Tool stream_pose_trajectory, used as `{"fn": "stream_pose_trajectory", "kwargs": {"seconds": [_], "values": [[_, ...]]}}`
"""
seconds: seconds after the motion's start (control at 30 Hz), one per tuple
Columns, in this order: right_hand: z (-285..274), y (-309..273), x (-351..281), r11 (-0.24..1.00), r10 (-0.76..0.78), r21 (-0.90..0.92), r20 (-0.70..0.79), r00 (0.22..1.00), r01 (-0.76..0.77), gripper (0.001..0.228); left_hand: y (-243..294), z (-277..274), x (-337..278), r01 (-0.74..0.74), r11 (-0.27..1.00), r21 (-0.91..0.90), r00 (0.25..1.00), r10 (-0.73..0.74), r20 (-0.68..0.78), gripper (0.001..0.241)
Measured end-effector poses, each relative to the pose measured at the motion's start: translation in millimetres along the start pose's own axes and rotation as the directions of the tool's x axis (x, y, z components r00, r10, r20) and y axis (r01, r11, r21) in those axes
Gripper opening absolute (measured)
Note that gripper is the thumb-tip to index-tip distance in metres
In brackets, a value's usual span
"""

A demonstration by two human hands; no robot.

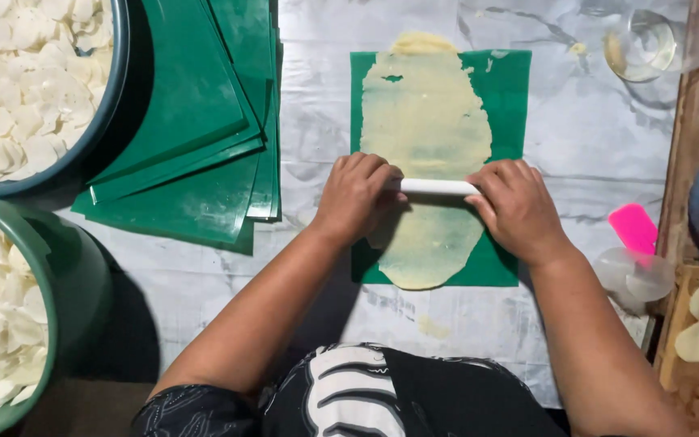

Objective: Rolling out pieces of dough on a plastic mat using a rolling pin.

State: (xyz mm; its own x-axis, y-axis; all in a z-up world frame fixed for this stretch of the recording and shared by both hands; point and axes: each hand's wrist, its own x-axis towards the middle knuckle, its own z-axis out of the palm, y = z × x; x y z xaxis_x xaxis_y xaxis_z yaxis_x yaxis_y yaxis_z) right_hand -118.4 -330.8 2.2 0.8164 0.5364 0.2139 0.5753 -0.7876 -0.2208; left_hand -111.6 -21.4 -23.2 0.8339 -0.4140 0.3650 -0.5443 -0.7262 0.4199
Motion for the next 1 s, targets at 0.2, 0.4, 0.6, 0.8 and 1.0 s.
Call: {"fn": "stream_pose_trajectory", "kwargs": {"seconds": [0.2, 0.4, 0.6, 0.8, 1.0], "values": [[-2.7, -21.0, 25.2, 0.975, 0.219, 0.012, -0.206, 0.954, -0.222, 0.05, 41.2, -14.8, 43.0, 0.262, 0.957, 0.121, 0.96, -0.245, -0.139, 0.059], [-6.6, -53.5, 16.7, 0.869, 0.491, -0.06, 0.234, 0.839, -0.492, 0.066, 57.8, -6.2, 23.3, 0.416, 0.878, 0.236, 0.845, -0.469, 0.256, 0.065], [6.0, -78.3, -30.8, 0.944, 0.318, -0.096, 0.023, 0.948, -0.314, 0.059, 82.8, -9.7, -36.5, 0.379, 0.896, 0.231, 0.874, -0.429, 0.229, 0.06], [23.9, -93.8, -81.2, 0.96, 0.227, -0.149, -0.086, 0.97, -0.237, 0.062, 96.2, 6.0, -98.6, 0.302, 0.921, 0.247, 0.914, -0.353, 0.2, 0.062], [22.9, -126.0, -126.8, 0.958, 0.252, -0.097, -0.177, 0.951, -0.271, 0.055, 112.5, -8.2, -134.7, 0.172, 0.957, 0.235, 0.983, -0.184, 0.031, 0.062]]}}
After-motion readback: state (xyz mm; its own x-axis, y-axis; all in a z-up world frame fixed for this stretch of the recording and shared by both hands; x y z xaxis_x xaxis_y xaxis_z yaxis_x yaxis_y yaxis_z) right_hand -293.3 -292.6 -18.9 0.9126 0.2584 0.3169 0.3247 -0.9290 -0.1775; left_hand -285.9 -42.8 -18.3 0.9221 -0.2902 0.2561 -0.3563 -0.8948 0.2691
